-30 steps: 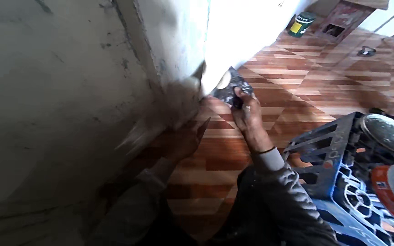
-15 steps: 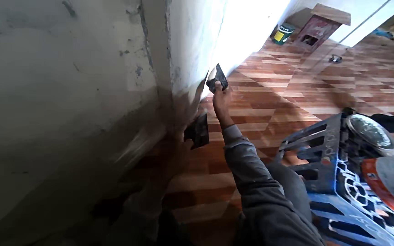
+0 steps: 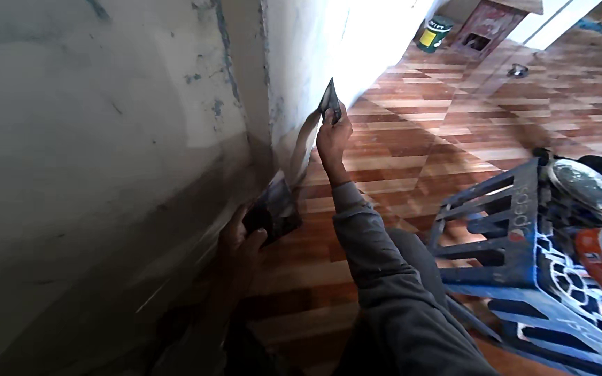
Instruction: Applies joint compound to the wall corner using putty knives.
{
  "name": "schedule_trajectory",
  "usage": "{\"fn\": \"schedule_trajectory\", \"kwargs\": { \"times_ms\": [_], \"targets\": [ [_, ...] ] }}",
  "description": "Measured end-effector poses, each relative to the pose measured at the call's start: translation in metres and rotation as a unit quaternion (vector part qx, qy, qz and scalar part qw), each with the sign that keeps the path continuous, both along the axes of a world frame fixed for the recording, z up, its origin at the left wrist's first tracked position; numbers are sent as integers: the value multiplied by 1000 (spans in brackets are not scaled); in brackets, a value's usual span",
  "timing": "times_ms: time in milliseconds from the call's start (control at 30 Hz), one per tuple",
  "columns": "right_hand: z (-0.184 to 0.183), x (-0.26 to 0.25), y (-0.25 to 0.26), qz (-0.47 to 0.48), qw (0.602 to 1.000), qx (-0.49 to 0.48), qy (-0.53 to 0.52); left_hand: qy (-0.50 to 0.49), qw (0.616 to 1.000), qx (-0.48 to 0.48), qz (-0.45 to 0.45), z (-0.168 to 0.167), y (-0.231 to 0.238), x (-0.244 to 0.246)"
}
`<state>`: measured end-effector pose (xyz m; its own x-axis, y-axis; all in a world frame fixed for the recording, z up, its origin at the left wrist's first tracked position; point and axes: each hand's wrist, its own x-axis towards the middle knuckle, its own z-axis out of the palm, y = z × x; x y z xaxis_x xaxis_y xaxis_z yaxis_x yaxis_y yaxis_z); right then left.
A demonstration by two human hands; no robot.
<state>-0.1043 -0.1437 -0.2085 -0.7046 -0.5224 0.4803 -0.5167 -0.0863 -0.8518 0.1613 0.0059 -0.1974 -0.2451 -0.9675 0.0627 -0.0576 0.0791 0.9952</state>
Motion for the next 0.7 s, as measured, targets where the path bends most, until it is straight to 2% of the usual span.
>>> {"fn": "schedule_trajectory", "kwargs": {
  "times_ms": [367, 567, 700],
  "targets": [
    [1, 44, 18, -5, 1000, -3, -21, 156, 980, -71, 102, -7, -11, 43],
    [6, 84, 49, 13, 999, 30, -22, 156, 977, -3, 145, -2, -11, 47],
    [7, 111, 86, 73, 993, 86, -29, 143, 973, 30, 177, 5, -10, 55]
  ]
}}
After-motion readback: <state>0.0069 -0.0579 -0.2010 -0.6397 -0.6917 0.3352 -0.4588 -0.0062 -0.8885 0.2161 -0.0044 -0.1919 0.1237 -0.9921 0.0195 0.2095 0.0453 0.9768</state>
